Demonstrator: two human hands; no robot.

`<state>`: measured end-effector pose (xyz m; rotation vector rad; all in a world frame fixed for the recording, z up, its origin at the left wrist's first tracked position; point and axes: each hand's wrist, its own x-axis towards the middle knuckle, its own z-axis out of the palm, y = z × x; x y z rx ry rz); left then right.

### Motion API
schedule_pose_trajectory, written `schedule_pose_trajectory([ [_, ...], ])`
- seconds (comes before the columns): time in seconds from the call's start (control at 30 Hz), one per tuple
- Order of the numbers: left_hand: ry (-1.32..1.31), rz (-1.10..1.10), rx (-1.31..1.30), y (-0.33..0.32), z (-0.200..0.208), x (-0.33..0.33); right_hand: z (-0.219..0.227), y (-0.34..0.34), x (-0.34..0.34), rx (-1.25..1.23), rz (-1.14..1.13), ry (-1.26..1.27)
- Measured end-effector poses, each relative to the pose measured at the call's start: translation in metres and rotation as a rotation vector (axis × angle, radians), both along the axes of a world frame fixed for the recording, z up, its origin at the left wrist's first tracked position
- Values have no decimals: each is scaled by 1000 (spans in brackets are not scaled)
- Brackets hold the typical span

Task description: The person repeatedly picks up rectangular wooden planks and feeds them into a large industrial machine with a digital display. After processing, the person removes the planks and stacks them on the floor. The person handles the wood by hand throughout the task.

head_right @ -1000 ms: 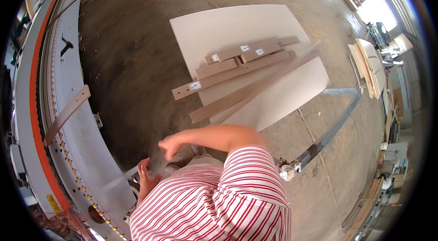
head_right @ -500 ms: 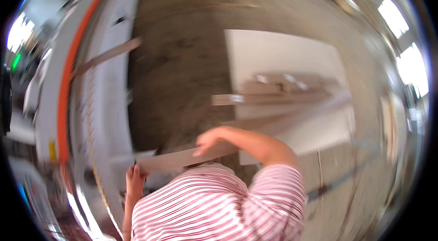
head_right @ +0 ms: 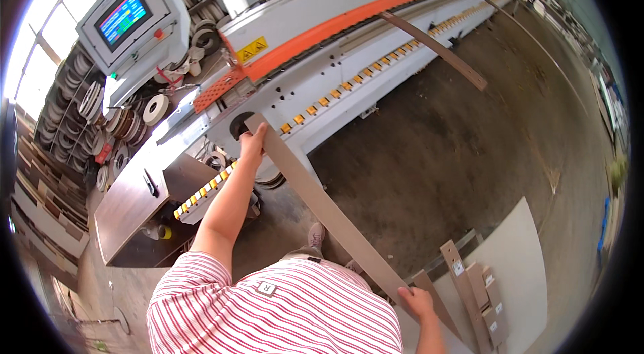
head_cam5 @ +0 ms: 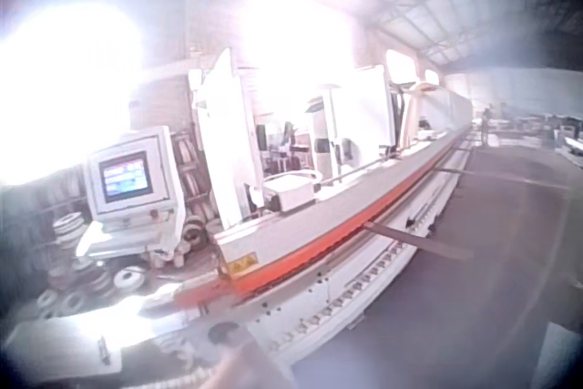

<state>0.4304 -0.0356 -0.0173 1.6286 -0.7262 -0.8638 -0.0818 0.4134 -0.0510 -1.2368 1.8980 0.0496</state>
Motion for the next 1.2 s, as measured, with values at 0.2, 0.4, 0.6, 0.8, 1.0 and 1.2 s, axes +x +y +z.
schedule_pose_trajectory([
  [0.2, -30, 129, 131, -66, -19, 46, 44, -77, 100, -248, 163, 134],
  [0.4, -194, 153, 247, -115, -66, 76, 70, -134, 161, -331, 195, 92],
  [0.6, -205, 82, 304, -127, -55, 89, 94, -168, 181, -288, 225, 112],
  [0.8, -282, 111, 303, -122, -30, 81, 94, -183, 186, -222, 251, 141],
  [1.0, -372, 165, 275, -119, -21, 73, 85, -184, 181, -185, 238, 140],
  [1.2, -375, 174, 267, -127, -20, 63, 86, -193, 172, -163, 246, 113],
])
